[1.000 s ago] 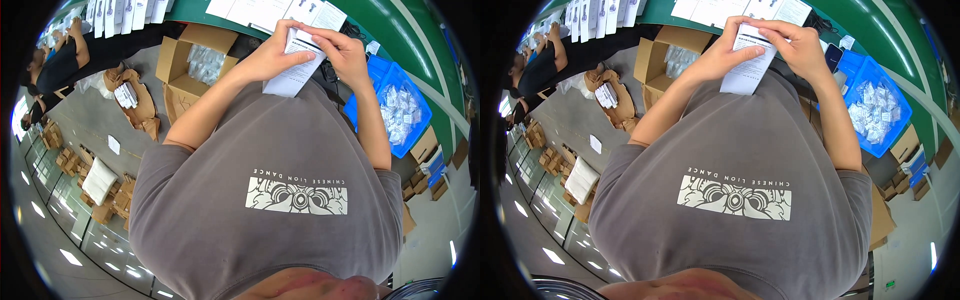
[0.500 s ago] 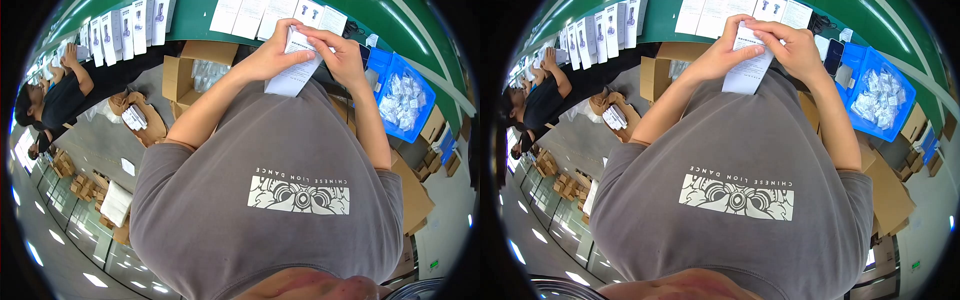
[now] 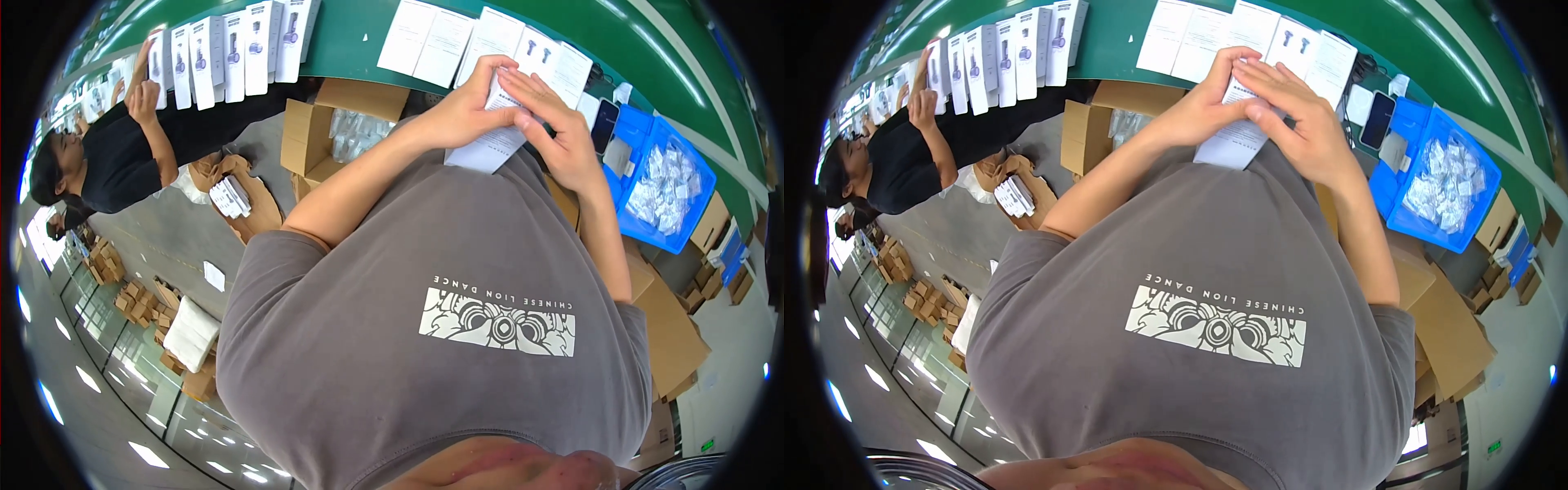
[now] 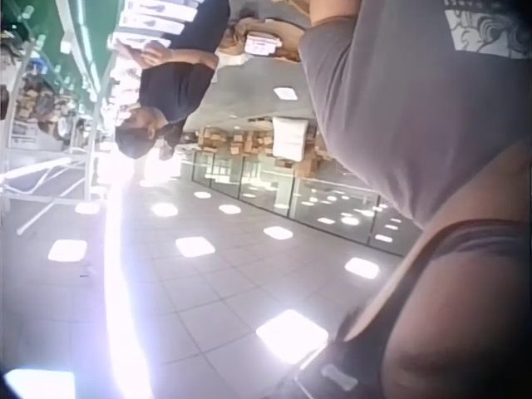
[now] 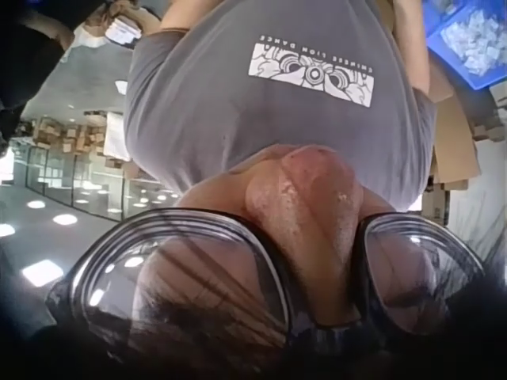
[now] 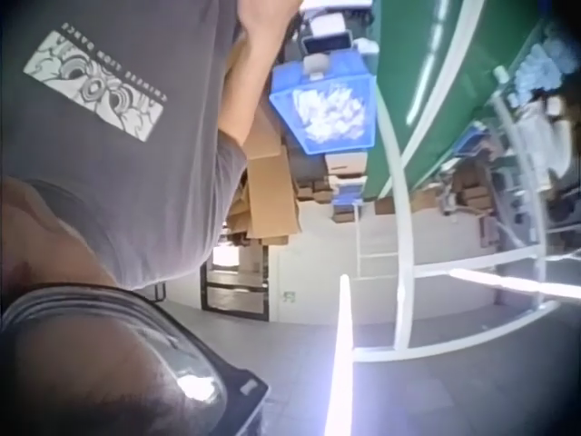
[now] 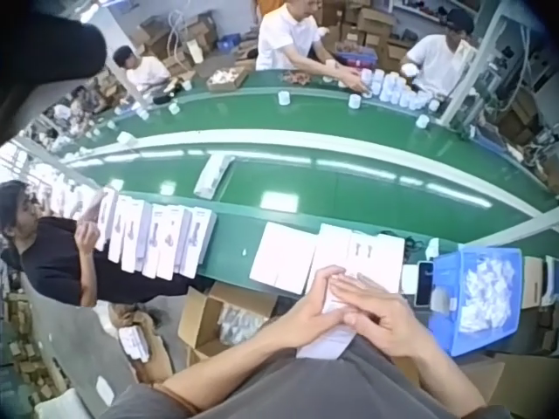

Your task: The person packages electronic components into individual white boxes, then organizes the white boxes into a larger cardboard shipping container by hand.

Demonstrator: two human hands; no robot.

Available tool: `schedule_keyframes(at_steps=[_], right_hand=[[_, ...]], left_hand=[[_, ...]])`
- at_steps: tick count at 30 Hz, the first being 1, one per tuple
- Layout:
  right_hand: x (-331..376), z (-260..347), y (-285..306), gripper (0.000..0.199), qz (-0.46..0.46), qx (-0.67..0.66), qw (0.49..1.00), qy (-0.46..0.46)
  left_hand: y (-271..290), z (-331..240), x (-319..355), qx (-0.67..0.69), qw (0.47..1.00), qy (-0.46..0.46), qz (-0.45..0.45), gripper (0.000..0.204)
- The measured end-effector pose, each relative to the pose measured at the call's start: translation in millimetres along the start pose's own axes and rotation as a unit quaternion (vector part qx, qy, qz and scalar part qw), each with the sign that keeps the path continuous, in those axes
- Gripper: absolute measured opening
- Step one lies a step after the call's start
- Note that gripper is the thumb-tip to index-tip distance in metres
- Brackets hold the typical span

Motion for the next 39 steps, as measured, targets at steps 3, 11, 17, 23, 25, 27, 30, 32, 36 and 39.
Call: schedule_keyframes(at_steps=[3, 11, 17, 23, 25, 27, 30, 32, 36, 39], right_hand=[[-10.1, 5.5, -8.3, 0.043, 0.023, -0.067, 0.997, 0.035], [-8.8, -78.9, 43.2, 0.032, -0.311, -0.159, 0.916, -0.198], [14.0, -150.8, 33.5, 0.024, -0.328, -0.043, 0.911, -0.246], [24.1, -140.1, 34.8, 0.021, -0.315, 0.037, 0.924, -0.213], [28.0, -135.0, 42.8, 0.02, -0.316, 0.072, 0.92, -0.222], [35.7, -125.2, 46.0, 0.018, -0.322, 0.106, 0.914, -0.224], [22.0, -108.1, 39.2, 0.015, -0.328, 0.146, 0.915, -0.184], [10.4, -83.8, 31.9, 0.014, -0.324, 0.212, 0.913, -0.128], [-70.4, -34.7, 0.2, 0.031, -0.209, 0.295, 0.932, 0.025], [-168.4, 2.5, -44.8, 0.064, -0.109, 0.331, 0.932, 0.102]], left_hand=[[11.0, -3.5, 1.9, 0.011, 0.995, -0.014, -0.097, 0.057], [130.3, 29.8, -36.8, 0.035, 0.945, 0.132, -0.297, 0.052], [95.9, 114.1, -76.2, -0.44, 0.848, -0.029, -0.295, 0.062], [226.4, 105.5, -123.1, -0.315, 0.858, -0.011, -0.406, 0.059], [301.6, 142.0, -158.2, -0.381, 0.798, 0.008, -0.468, 0.062], [344.5, 172.6, -188.2, -0.458, 0.747, 0.031, -0.48, 0.065], [375.7, 225.1, -219.7, -0.567, 0.661, 0.147, -0.468, 0.078], [378.5, 237.6, -235.6, -0.522, 0.705, 0.173, -0.448, 0.077], [355.3, 197.3, -228.1, -0.283, 0.836, 0.237, -0.405, 0.064], [285.8, 112.9, -184.0, -0.187, 0.907, 0.245, -0.287, 0.053]])
Point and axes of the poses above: each hand's wrist, its own x-axis away from the middle knuckle, its own y-axis out of the back of the hand, z = x × y, the point moved 3 cm from there along -x, towards the middle knuckle, and after that the axes turned 11 degrees about -z, right-handed, at the moved point
